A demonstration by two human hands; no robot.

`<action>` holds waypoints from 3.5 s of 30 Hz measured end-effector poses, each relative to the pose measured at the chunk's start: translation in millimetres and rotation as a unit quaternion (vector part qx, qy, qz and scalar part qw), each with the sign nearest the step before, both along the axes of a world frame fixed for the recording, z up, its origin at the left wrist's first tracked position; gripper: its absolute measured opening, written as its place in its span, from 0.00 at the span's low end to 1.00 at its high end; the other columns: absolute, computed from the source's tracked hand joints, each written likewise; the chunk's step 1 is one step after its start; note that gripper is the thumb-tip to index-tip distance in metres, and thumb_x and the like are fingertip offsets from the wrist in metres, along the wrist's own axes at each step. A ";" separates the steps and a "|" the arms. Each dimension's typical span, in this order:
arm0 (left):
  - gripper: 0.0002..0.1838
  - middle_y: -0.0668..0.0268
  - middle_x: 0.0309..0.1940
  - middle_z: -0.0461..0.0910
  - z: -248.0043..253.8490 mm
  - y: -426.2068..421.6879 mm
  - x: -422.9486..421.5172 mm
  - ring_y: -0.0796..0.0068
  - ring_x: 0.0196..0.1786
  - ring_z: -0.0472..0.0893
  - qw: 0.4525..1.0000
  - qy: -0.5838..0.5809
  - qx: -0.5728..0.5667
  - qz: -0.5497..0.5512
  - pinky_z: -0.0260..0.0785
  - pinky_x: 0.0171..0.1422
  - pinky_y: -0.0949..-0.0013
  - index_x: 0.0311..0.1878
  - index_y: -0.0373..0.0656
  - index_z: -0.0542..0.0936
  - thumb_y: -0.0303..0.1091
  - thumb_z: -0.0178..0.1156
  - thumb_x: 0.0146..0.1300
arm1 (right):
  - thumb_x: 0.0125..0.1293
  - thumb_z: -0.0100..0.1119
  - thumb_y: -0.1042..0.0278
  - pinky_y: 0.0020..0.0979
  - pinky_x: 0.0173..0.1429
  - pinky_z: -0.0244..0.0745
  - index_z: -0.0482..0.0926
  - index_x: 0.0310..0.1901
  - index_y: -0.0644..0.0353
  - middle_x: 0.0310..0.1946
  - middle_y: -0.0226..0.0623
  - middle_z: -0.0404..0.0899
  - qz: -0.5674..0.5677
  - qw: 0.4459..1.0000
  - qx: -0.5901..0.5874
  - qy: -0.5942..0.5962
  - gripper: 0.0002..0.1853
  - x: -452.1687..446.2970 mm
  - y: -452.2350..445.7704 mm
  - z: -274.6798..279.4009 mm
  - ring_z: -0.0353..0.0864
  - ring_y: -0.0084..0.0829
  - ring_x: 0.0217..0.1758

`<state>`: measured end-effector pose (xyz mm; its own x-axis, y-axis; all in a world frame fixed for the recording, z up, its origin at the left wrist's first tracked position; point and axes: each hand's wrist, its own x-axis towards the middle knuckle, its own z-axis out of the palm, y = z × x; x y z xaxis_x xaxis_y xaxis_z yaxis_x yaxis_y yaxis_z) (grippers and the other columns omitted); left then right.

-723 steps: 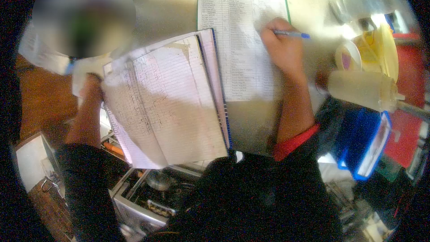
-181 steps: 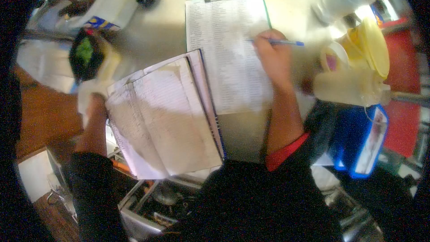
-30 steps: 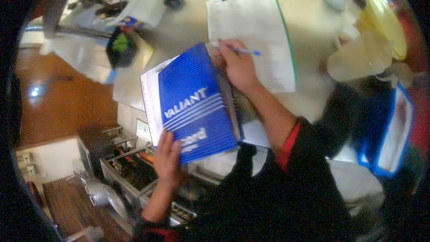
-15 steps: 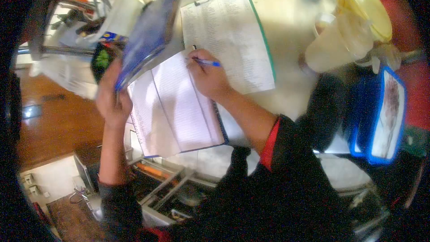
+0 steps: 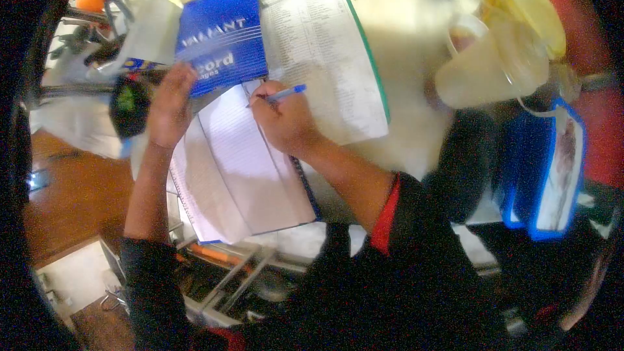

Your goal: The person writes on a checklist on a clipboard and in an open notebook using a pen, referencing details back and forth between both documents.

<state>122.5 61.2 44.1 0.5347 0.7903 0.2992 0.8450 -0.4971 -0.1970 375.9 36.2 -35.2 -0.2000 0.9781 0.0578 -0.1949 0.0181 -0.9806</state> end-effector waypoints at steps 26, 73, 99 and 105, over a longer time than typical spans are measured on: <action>0.27 0.52 0.61 0.75 -18.5 -11.8 -1.1 0.50 0.66 0.73 0.990 -0.097 -0.023 0.099 0.68 0.67 0.56 0.57 0.50 0.81 0.17 0.60 0.52 | 0.60 0.60 0.74 0.40 0.56 0.76 0.80 0.52 0.56 0.46 0.43 0.83 0.000 0.700 0.356 -0.619 0.17 29.0 199.6 12.2 0.81 0.47 0.51; 0.49 0.30 0.74 0.46 -26.4 -252.8 42.4 0.31 0.77 0.45 0.882 -0.185 -0.245 0.358 0.38 0.76 0.34 0.75 0.37 0.54 0.50 0.67 0.59 | 0.55 0.63 0.78 0.41 0.60 0.71 0.80 0.52 0.62 0.47 0.49 0.80 -0.143 0.788 0.345 -0.490 0.20 67.2 -16.6 -0.7 0.78 0.48 0.53; 0.32 0.53 0.57 0.78 -19.2 -65.1 14.2 0.50 0.63 0.73 0.952 -0.180 -0.234 0.082 0.60 0.69 0.51 0.61 0.43 0.77 0.48 0.69 0.54 | 0.57 0.63 0.74 0.48 0.67 0.64 0.80 0.53 0.59 0.48 0.47 0.81 -0.155 0.837 0.302 -0.429 0.20 71.6 -16.2 -11.7 0.76 0.51 0.56; 0.33 0.53 0.54 0.78 -18.0 -50.3 16.6 0.51 0.61 0.74 0.955 -0.139 -0.252 0.068 0.63 0.66 0.52 0.57 0.42 0.78 0.47 0.72 0.49 | 0.53 0.61 0.79 0.45 0.52 0.71 0.79 0.50 0.61 0.41 0.48 0.79 -0.186 0.829 0.348 -0.395 0.19 62.1 -12.5 -8.8 0.77 0.52 0.45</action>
